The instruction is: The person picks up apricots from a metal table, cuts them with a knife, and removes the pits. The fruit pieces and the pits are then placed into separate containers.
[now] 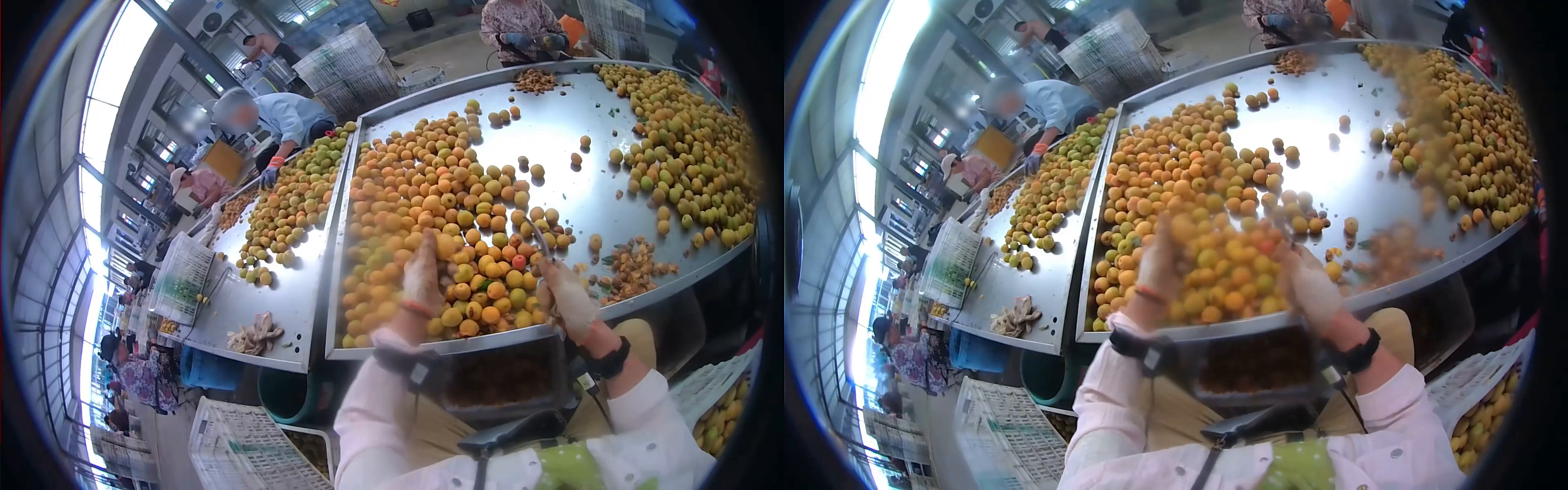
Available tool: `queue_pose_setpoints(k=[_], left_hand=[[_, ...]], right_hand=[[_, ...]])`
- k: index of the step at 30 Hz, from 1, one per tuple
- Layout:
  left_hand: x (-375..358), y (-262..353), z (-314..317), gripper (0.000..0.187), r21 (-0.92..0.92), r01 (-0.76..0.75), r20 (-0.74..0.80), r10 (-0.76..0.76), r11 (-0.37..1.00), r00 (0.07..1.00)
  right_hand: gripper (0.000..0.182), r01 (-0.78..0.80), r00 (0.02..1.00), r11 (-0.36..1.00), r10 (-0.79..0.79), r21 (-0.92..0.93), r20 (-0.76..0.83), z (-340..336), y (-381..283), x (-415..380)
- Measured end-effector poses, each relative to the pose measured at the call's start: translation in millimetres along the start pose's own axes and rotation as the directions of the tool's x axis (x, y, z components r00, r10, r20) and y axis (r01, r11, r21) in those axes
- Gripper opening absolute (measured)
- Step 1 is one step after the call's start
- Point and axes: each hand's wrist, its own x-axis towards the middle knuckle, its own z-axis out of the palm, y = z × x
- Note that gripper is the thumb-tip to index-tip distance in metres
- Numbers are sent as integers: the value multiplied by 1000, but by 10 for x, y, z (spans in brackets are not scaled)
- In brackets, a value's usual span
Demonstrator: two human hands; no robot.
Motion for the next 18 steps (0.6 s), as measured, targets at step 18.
queue_pose_setpoints(k=[18], left_hand=[[-2030,-574,437,38,-235,-497,43,520,835,853]], right_hand=[[21,741,672,640,-701,-203,238,422,166,-1348]])
